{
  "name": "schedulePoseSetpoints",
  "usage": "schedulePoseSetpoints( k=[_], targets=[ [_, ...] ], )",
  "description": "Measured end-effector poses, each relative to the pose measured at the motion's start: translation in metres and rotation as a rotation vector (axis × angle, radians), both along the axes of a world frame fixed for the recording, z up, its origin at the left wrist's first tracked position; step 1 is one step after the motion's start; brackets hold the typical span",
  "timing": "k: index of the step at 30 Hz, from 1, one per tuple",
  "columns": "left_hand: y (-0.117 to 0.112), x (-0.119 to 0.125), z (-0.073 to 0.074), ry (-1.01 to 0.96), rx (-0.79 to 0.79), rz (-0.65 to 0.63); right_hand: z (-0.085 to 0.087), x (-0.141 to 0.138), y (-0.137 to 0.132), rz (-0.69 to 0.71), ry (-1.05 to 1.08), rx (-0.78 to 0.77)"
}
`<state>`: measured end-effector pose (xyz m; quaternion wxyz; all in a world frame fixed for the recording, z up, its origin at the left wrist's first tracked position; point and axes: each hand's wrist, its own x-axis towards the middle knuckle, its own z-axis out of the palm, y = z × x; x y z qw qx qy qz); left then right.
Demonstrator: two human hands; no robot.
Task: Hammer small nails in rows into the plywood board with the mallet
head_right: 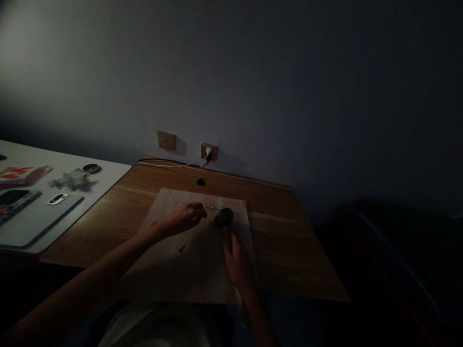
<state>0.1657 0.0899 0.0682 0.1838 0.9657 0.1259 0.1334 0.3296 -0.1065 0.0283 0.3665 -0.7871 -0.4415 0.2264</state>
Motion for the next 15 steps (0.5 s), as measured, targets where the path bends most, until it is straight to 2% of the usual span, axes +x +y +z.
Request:
schedulePoseSetpoints(
  k=[4,11,15],
  targets=[
    [0.021,-0.007,-0.009,-0.052,0.003,0.07,-0.001,0.0,0.0,-0.022,-0.008,-0.028],
    [0.024,0.009,-0.036,-0.129,-0.248,0.176,-0.003,0.001,0.0,-0.041,-0.027,-0.048],
    [0.035,0.009,-0.047,-0.216,-0.319,0.244,-0.005,0.002,0.001,-0.044,-0.058,-0.019]
  ],
)
